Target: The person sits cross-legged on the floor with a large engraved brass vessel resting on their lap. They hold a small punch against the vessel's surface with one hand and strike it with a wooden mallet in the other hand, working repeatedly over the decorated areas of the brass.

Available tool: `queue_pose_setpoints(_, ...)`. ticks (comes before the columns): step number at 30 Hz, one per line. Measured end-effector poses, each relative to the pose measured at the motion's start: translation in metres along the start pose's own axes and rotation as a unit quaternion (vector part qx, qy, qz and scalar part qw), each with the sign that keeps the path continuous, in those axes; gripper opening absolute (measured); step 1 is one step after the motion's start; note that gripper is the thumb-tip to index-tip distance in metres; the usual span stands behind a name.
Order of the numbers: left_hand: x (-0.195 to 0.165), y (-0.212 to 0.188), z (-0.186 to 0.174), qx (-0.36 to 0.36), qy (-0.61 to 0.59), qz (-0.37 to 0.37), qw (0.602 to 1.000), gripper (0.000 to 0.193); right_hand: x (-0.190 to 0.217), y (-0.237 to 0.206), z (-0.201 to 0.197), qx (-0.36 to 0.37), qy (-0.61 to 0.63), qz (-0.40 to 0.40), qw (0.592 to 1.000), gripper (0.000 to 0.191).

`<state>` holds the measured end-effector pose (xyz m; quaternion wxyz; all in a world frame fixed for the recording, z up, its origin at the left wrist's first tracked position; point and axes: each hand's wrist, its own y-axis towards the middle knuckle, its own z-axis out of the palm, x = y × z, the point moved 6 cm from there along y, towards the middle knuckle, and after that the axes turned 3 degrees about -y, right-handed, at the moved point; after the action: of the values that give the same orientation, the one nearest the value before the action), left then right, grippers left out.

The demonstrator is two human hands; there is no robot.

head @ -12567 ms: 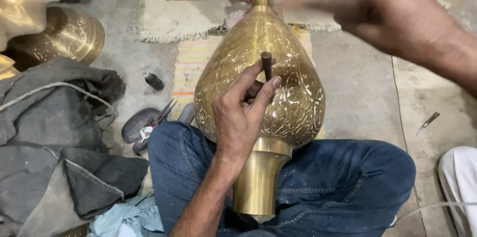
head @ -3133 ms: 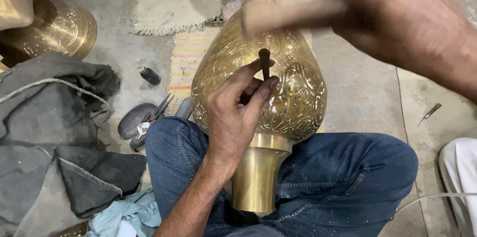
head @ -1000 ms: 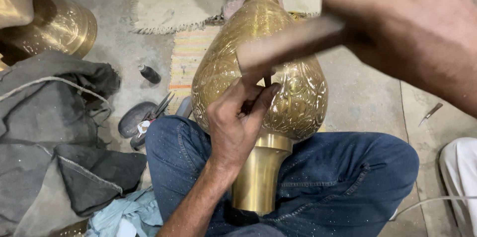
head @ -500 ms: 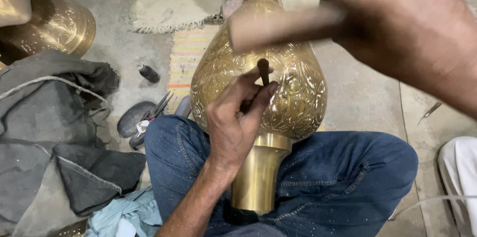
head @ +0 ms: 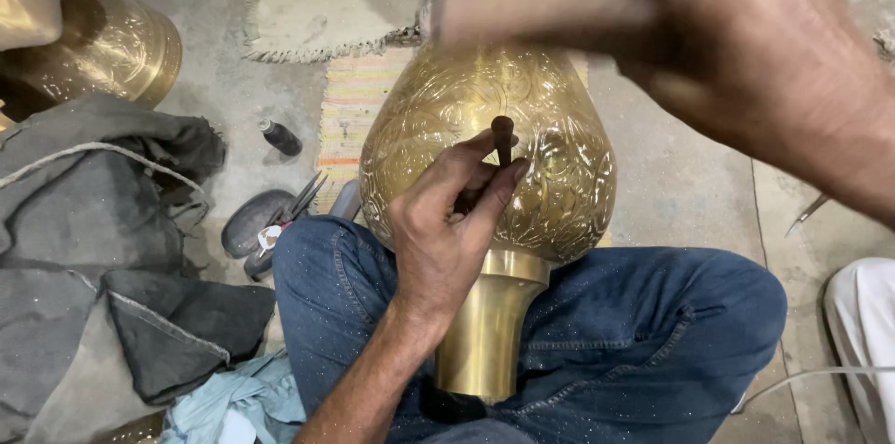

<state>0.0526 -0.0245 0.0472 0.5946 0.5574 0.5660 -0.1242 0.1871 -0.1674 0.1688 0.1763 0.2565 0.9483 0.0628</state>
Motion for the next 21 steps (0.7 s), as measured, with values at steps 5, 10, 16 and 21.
queue_pose_setpoints(5, 0.006, 0.0, 0.003, 0.013, 0.061, -0.015, 0.998, 0.011, 0.005, 0.0, 0.007, -0.004, -0.054, -0.03, 0.998, 0.02)
queue_pose_setpoints(10, 0.009, -0.003, 0.002, 0.014, 0.03, -0.013, 0.999, 0.019, -0.005, -0.003, 0.018, 0.038, 0.025, -0.001, 0.999, 0.023)
queue_pose_setpoints(16, 0.011, -0.002, 0.002, 0.012, 0.024, -0.023, 0.999, 0.016, -0.003, 0.0, 0.007, -0.057, 0.069, -0.07, 0.994, 0.022)
queue_pose_setpoints(21, 0.008, -0.005, 0.001, 0.009, 0.014, -0.022, 1.0, 0.024, -0.004, 0.002, 0.008, 0.016, 0.065, -0.005, 0.998, 0.025)
